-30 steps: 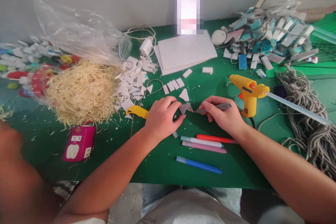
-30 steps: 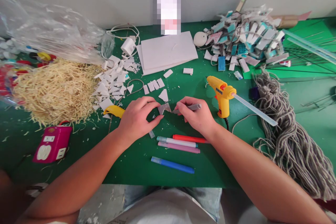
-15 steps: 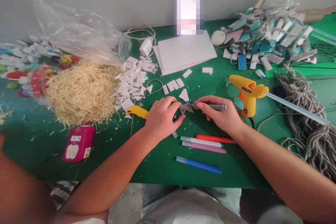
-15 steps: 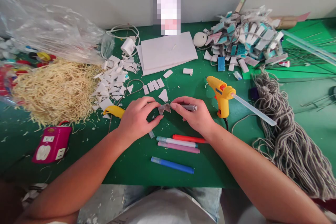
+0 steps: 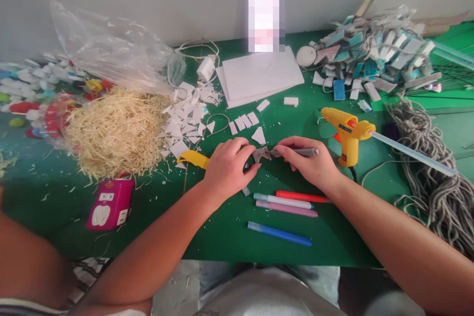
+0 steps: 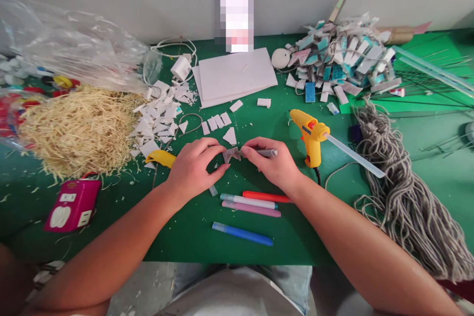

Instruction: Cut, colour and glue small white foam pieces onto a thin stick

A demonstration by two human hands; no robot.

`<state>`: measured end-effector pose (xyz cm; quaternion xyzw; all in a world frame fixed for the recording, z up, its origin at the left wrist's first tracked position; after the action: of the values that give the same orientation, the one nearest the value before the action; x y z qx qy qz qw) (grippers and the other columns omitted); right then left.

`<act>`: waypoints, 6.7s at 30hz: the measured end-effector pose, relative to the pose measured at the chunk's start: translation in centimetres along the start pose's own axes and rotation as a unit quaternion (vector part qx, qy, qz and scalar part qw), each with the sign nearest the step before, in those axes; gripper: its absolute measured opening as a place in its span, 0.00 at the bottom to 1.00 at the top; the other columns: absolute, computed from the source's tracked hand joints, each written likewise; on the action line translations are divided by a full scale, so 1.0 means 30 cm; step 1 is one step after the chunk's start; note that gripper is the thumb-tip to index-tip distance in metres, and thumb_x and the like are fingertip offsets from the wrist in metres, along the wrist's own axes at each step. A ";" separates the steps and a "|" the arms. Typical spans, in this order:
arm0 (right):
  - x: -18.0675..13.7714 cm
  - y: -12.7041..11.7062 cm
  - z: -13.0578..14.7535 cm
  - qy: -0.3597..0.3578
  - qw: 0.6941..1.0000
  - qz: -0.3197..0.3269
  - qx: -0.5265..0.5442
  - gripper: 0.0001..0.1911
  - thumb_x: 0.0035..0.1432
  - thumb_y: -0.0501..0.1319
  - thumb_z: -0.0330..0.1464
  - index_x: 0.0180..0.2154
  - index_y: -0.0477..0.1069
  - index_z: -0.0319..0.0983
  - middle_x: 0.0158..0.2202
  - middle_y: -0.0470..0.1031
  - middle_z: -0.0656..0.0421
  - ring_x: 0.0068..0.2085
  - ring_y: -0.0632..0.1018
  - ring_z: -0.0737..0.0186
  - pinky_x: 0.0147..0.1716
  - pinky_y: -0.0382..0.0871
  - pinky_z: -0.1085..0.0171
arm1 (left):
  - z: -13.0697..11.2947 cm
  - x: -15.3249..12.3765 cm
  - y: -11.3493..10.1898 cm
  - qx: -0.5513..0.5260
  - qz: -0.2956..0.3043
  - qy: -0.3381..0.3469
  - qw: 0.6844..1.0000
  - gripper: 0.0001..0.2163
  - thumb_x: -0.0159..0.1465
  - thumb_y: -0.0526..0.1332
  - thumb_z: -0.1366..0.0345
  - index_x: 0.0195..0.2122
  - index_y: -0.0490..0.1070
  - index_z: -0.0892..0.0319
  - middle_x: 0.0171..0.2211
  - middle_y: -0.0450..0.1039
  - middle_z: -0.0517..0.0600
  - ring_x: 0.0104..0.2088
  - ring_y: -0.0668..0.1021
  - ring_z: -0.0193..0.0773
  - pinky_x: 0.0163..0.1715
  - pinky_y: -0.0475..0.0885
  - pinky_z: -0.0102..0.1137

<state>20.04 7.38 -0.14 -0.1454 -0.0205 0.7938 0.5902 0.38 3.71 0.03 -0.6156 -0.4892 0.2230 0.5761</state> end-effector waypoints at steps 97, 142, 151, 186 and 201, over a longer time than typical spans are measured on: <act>-0.011 -0.027 0.003 0.010 0.998 -0.009 0.054 0.30 0.51 0.67 0.60 0.33 0.77 0.38 0.23 0.75 0.61 0.20 0.70 0.69 0.21 0.67 0.65 | -0.040 -0.109 -0.150 -0.043 0.125 0.138 0.981 0.11 0.68 0.56 0.76 0.42 0.77 0.60 0.40 0.78 0.51 0.38 0.80 0.38 0.40 0.75 0.32; -0.026 -0.031 0.014 -0.018 0.999 0.007 0.037 0.23 0.53 0.69 0.54 0.36 0.80 0.41 0.29 0.79 0.57 0.25 0.74 0.64 0.26 0.74 0.60 | -0.045 -0.016 -0.078 0.024 0.188 0.097 0.977 0.05 0.60 0.59 0.75 0.32 0.72 0.59 0.30 0.75 0.50 0.33 0.78 0.42 0.32 0.70 0.34; -0.021 -0.037 -0.002 -0.015 0.998 -0.045 0.045 0.21 0.54 0.69 0.50 0.40 0.79 0.41 0.30 0.79 0.60 0.25 0.74 0.66 0.27 0.74 0.61 | 0.049 -0.013 -0.140 0.070 0.147 0.025 0.986 0.13 0.59 0.57 0.78 0.39 0.76 0.58 0.37 0.79 0.50 0.36 0.80 0.43 0.33 0.73 0.34; -0.011 -0.049 -0.015 -0.046 0.994 -0.072 0.069 0.19 0.54 0.70 0.49 0.40 0.78 0.41 0.34 0.82 0.59 0.25 0.75 0.67 0.27 0.76 0.62 | 0.025 0.184 -0.006 -0.066 0.113 -0.160 0.978 0.15 0.63 0.69 0.58 0.45 0.71 0.60 0.42 0.75 0.51 0.34 0.78 0.36 0.31 0.70 0.29; -0.018 -0.055 -0.020 -0.052 0.994 -0.078 0.063 0.19 0.57 0.68 0.49 0.41 0.78 0.41 0.32 0.80 0.59 0.26 0.75 0.66 0.29 0.76 0.61 | -0.123 0.061 -0.077 -0.026 0.088 0.023 0.996 0.13 0.62 0.70 0.56 0.34 0.72 0.60 0.36 0.75 0.52 0.36 0.79 0.43 0.35 0.74 0.35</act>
<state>21.86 7.30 -0.26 -0.0642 -0.0125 0.7518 0.6562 3.46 3.14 3.59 -0.6760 -0.4253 0.2460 0.5492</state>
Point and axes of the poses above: each hand's wrist, its own x-axis towards the middle knuckle, its own y-axis out of the palm, z = x × y, the point moved 3 cm from there along x, towards the middle knuckle
